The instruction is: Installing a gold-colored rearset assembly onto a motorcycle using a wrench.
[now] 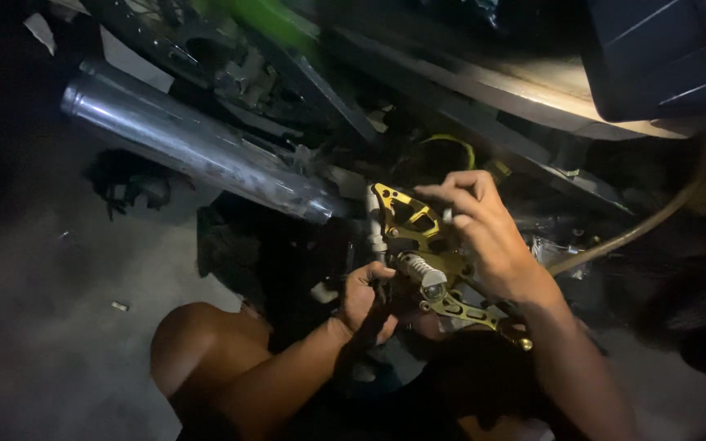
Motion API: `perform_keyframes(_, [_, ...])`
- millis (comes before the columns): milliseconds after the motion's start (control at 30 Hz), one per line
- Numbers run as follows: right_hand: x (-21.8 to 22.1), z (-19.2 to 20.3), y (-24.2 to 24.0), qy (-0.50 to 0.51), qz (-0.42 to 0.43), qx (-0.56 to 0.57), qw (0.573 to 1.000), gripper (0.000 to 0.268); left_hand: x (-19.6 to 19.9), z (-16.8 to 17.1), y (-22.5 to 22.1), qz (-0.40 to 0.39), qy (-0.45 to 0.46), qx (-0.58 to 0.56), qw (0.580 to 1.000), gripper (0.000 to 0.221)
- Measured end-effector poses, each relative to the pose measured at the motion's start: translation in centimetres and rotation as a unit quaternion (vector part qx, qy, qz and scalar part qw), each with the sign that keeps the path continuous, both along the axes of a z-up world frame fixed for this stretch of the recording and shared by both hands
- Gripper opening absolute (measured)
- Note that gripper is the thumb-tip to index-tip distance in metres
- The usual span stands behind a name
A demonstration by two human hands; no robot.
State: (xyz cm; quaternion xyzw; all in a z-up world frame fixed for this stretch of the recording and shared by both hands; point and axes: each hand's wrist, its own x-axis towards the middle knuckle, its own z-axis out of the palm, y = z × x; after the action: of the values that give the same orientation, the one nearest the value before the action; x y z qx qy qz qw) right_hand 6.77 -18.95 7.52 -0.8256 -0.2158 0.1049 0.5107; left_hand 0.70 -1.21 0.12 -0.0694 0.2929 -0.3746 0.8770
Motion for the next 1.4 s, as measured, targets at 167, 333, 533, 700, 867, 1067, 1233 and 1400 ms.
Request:
perform_keyframes(167, [-0.2, -1.2, 0.3, -0.194, 0.059, -0.178, 0.963, 0.034, 0.6, 4.5, 1.0, -0.029, 0.041, -0.021, 0.999, 0.007])
perform_keyframes(333, [-0.2, 0.8, 2.0, -0.174, 0.094, -0.133, 0.971, 0.009, 0.3, 7.5, 1.2, -0.053, -0.013, 0.159, 0.986, 0.005])
perform_keyframes(533, [1.0, -1.6, 0.9, -0.160, 0.158, -0.171, 0.959, 0.028, -2.6, -17.6, -2.0, 0.042, -0.203, -0.108, 0.972, 0.036])
perform_keyframes(700, [-0.2, 1.3, 2.9, -0.124, 0.163, -0.160, 0.966, 0.025, -2.9, -16.3, -2.0, 0.064, -0.223, -0.049, 0.971, 0.029])
perform_keyframes(867, [0.1, -0.9, 1.5, -0.108, 0.149, -0.138, 0.973, 0.034, -1.9, -5.8, -1.5, 0.090, -0.245, 0.026, 0.965, 0.030])
perform_keyframes(1067, [1.1, -0.3, -1.2, -0.194, 0.095, -0.155, 0.964, 0.027, -1.4, 2.4, 0.3, 0.004, 0.053, 0.127, 0.990, 0.008])
perform_keyframes(1233, [1.4, -4.6, -1.4, -0.233, 0.152, -0.191, 0.941, 0.052, -0.6, -0.1, -0.1, -0.005, -0.024, 0.185, 0.982, 0.017])
perform_keyframes(1400, [1.0, -1.7, 1.4, -0.227, 0.170, -0.181, 0.942, 0.011, -2.8, -14.8, -1.5, 0.075, -0.292, 0.090, 0.949, 0.032])
